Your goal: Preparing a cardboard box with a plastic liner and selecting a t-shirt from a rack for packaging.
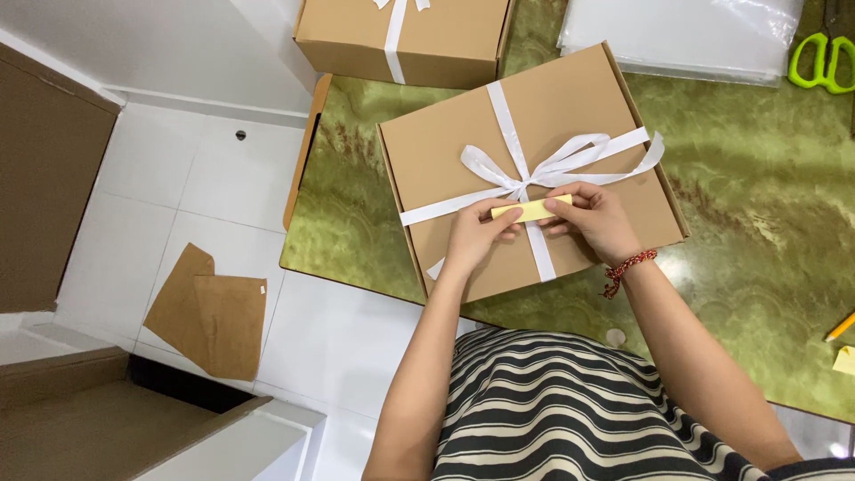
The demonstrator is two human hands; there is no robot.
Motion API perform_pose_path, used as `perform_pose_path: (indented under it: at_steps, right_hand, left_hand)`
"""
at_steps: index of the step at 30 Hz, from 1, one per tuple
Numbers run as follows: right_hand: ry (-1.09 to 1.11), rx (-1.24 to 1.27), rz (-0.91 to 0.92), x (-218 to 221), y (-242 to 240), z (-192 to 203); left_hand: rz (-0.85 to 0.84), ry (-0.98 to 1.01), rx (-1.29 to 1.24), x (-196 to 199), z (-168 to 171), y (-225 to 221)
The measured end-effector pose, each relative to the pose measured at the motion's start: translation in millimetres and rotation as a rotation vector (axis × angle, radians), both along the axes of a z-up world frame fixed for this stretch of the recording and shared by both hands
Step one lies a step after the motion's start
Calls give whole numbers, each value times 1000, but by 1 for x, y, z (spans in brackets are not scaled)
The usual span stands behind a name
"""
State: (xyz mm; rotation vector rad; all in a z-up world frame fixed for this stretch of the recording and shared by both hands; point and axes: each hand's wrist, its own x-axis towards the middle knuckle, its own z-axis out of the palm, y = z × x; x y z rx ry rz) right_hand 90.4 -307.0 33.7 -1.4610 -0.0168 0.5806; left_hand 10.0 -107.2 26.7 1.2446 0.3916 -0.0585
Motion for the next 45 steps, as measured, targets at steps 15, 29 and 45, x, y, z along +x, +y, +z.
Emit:
perform_pose_path:
  at_steps: [15, 29, 45]
  right_hand:
    - [9, 3, 17, 0, -2, 0]
    - [37, -62, 147, -2, 5, 13]
    - [-27, -84, 239, -4, 0, 14]
  left_hand:
    - [0, -29, 9, 0, 2, 0]
    - [-87, -31, 39, -2, 6, 2]
    - [-173, -87, 60, -2, 1, 1]
